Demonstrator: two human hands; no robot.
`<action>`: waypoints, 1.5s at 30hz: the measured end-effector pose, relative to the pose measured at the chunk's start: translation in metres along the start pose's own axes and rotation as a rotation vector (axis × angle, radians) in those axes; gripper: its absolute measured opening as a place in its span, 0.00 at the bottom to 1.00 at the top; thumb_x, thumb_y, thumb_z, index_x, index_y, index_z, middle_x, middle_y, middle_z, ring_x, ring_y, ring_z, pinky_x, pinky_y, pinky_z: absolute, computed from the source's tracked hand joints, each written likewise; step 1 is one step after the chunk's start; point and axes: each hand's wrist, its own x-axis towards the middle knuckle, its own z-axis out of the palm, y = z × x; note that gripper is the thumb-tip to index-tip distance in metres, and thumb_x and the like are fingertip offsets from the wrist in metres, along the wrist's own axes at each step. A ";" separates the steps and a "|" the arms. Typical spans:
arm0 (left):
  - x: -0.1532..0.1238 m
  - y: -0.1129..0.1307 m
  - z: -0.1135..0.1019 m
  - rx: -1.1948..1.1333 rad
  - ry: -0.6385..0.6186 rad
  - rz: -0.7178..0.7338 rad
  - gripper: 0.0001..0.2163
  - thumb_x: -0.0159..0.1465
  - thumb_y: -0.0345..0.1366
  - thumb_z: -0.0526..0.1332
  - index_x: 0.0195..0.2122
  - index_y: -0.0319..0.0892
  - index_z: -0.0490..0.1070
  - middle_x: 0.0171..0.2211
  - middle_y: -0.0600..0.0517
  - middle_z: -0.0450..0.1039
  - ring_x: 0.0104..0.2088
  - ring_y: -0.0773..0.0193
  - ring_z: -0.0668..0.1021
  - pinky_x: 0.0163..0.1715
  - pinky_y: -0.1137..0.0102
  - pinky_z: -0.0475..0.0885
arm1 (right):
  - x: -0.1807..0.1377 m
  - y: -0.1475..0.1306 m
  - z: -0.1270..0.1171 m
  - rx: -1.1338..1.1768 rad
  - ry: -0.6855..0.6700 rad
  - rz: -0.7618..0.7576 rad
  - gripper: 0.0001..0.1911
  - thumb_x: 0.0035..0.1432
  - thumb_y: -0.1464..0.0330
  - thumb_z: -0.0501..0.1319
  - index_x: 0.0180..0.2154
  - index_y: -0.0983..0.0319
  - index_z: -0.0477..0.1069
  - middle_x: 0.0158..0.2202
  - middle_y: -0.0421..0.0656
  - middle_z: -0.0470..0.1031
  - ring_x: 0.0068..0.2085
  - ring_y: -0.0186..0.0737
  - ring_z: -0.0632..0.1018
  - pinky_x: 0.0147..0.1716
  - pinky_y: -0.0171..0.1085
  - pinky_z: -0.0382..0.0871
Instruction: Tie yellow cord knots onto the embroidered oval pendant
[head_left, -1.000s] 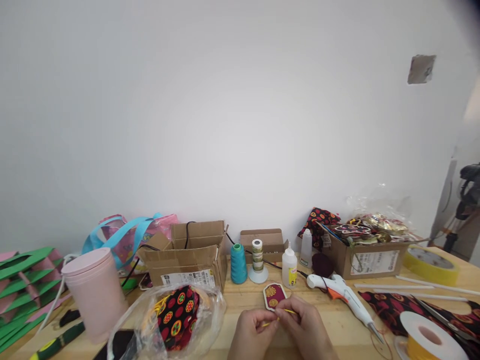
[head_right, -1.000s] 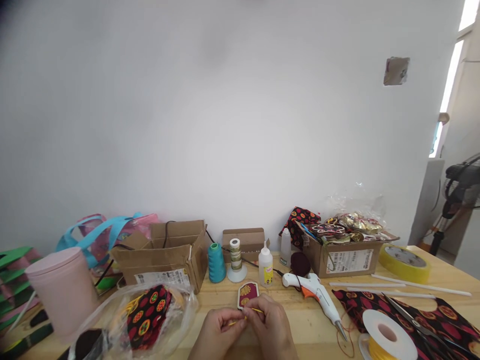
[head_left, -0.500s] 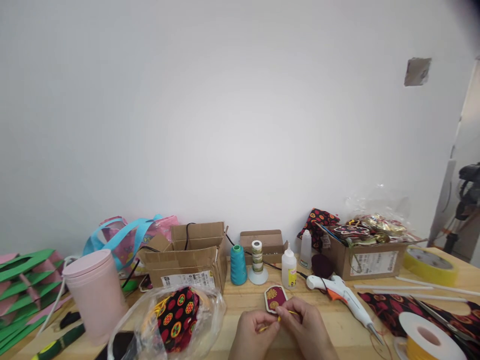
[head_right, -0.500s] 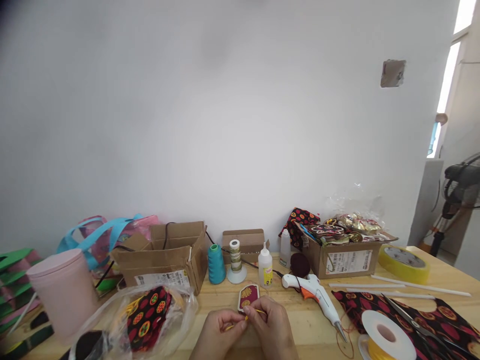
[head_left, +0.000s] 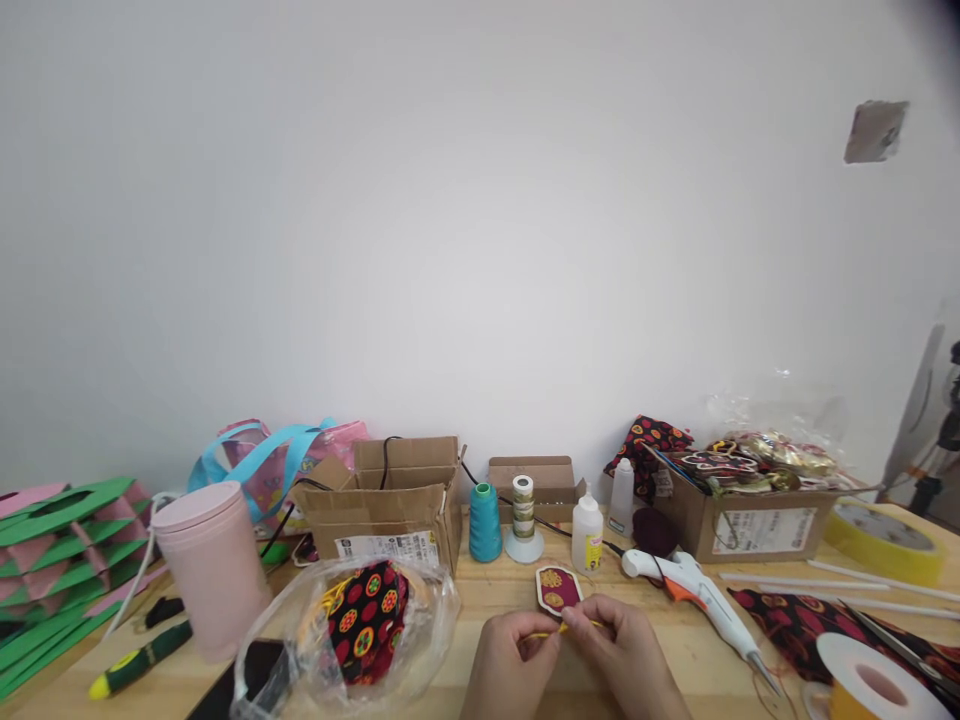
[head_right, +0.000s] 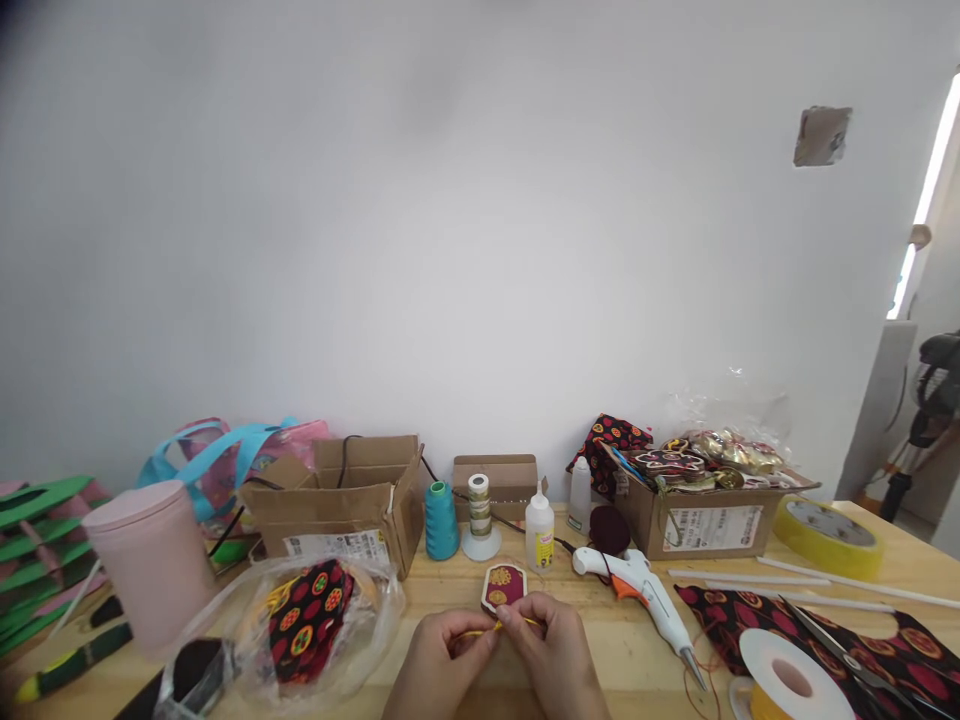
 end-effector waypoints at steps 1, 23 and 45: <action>0.000 0.000 -0.001 -0.023 0.007 -0.003 0.10 0.51 0.35 0.56 0.26 0.37 0.74 0.23 0.48 0.75 0.27 0.61 0.73 0.26 0.73 0.67 | 0.000 -0.001 -0.001 -0.001 -0.016 -0.003 0.19 0.43 0.55 0.56 0.20 0.66 0.71 0.18 0.40 0.70 0.23 0.36 0.69 0.21 0.30 0.60; 0.006 -0.007 0.000 -0.176 0.013 -0.075 0.10 0.48 0.36 0.59 0.25 0.33 0.73 0.24 0.47 0.74 0.27 0.61 0.73 0.26 0.72 0.66 | -0.003 0.006 0.001 -0.312 -0.056 -0.259 0.13 0.52 0.63 0.52 0.26 0.60 0.71 0.23 0.41 0.70 0.26 0.36 0.70 0.26 0.31 0.61; 0.006 0.001 -0.002 -0.202 -0.036 -0.107 0.10 0.48 0.36 0.58 0.24 0.34 0.75 0.22 0.49 0.75 0.26 0.63 0.73 0.27 0.73 0.64 | -0.003 0.008 0.003 -0.233 -0.042 -0.220 0.12 0.51 0.62 0.53 0.25 0.62 0.71 0.24 0.41 0.71 0.27 0.37 0.71 0.27 0.32 0.62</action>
